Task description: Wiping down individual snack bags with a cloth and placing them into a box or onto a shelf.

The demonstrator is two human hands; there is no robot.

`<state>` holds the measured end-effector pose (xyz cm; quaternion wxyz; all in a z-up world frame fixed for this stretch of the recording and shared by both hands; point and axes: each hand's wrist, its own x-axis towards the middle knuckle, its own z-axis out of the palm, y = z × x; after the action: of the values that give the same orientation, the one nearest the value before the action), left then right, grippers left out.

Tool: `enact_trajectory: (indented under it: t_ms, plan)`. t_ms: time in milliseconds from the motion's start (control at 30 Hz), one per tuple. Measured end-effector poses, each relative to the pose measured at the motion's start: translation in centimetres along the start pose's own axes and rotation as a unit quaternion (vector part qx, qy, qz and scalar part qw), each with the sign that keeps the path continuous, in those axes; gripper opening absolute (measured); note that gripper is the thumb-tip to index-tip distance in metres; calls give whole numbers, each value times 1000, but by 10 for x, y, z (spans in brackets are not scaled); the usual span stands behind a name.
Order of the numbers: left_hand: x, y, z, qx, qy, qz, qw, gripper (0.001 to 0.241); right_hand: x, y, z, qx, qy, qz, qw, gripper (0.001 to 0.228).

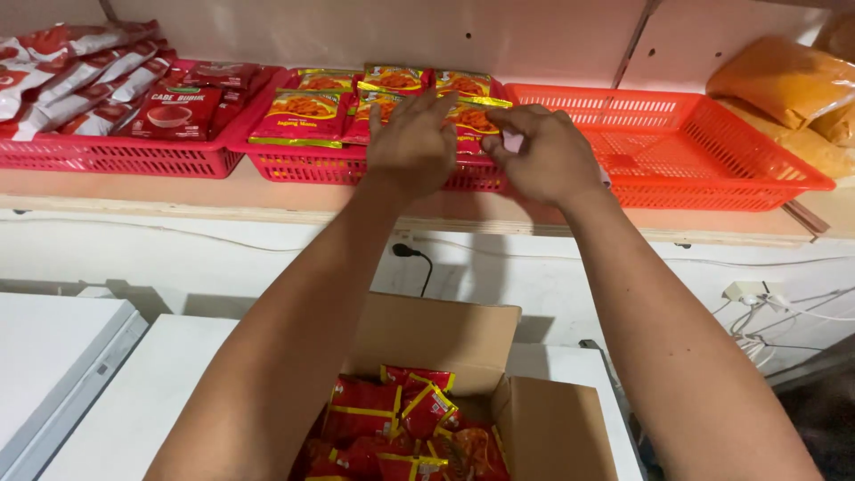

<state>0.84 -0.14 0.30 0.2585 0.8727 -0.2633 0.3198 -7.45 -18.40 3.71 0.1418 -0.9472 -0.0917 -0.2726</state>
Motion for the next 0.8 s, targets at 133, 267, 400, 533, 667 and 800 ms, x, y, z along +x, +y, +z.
enact_trajectory:
  t_ms: [133,267,400,533,667,800]
  plan:
    - [-17,15,-14,47,9,8,999,47,4,16,13,43,41,-25,998,36]
    - [-22,9,-6,107,-2,71,992,55,12,27,17,1,8,-46,999,35]
    - [-35,2,-1,105,124,157,974,52,-4,20,15,9,83,-162,983,34]
    - [-84,24,-19,-1,180,175,968,47,-58,-35,2,-39,179,-180,966,39]
    - [-161,38,-20,-68,102,157,980,30,-128,-59,49,138,187,-61,971,11]
    - [-247,30,2,-126,-105,-19,986,25,-193,-84,88,230,-3,191,954,22]
